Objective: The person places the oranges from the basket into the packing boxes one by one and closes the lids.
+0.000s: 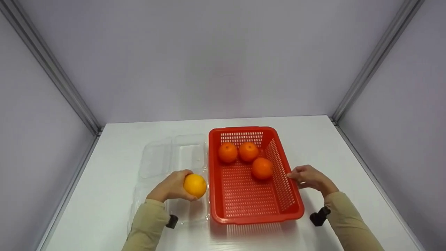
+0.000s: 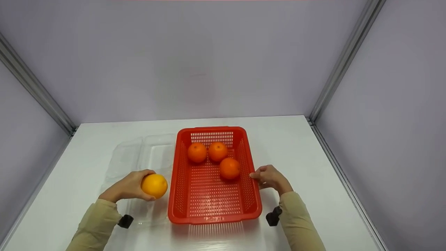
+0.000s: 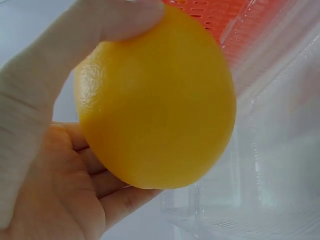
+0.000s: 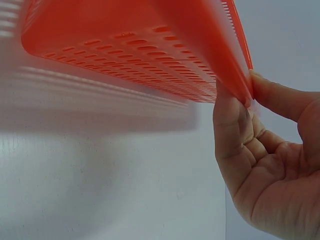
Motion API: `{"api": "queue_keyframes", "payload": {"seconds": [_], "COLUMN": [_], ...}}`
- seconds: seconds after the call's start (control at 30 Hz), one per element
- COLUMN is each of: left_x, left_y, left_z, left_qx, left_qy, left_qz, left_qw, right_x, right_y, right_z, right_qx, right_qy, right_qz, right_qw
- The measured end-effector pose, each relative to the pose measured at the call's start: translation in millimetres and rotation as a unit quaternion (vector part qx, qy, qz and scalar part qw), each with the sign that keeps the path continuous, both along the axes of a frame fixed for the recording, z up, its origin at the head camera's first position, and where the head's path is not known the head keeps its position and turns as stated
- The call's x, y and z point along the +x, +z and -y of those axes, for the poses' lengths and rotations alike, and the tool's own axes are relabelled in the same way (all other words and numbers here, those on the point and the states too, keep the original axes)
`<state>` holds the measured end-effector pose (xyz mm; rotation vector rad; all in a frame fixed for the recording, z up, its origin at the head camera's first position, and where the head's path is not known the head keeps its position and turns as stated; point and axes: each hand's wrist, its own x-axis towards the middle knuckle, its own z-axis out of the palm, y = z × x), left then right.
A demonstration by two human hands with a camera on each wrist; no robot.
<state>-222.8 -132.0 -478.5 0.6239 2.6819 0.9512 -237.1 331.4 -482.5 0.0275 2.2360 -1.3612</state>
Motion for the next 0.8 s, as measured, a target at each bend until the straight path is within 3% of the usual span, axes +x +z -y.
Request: {"api": "queue_keyframes", "payload": {"seconds": [0.27,0.8], "left_x": [0.9,0.3], "left_y": [-9.5,-16.0], "left_z": [-0.6,-3.9], "left_qx": [0.005,0.003], "left_qy": [-0.001,0.015], "left_qz": [0.003,0.013], "left_qw": [1.0,0.9998], "right_x": [-1.8,-2.3], "right_y": [0.1,-0.1], "right_z": [1.6,-0.4], "right_qx": [0.001,-0.001], "right_qy": [0.0,0.003], "right_qz": [0.004,0.004], "right_qw": [1.0,1.0]}}
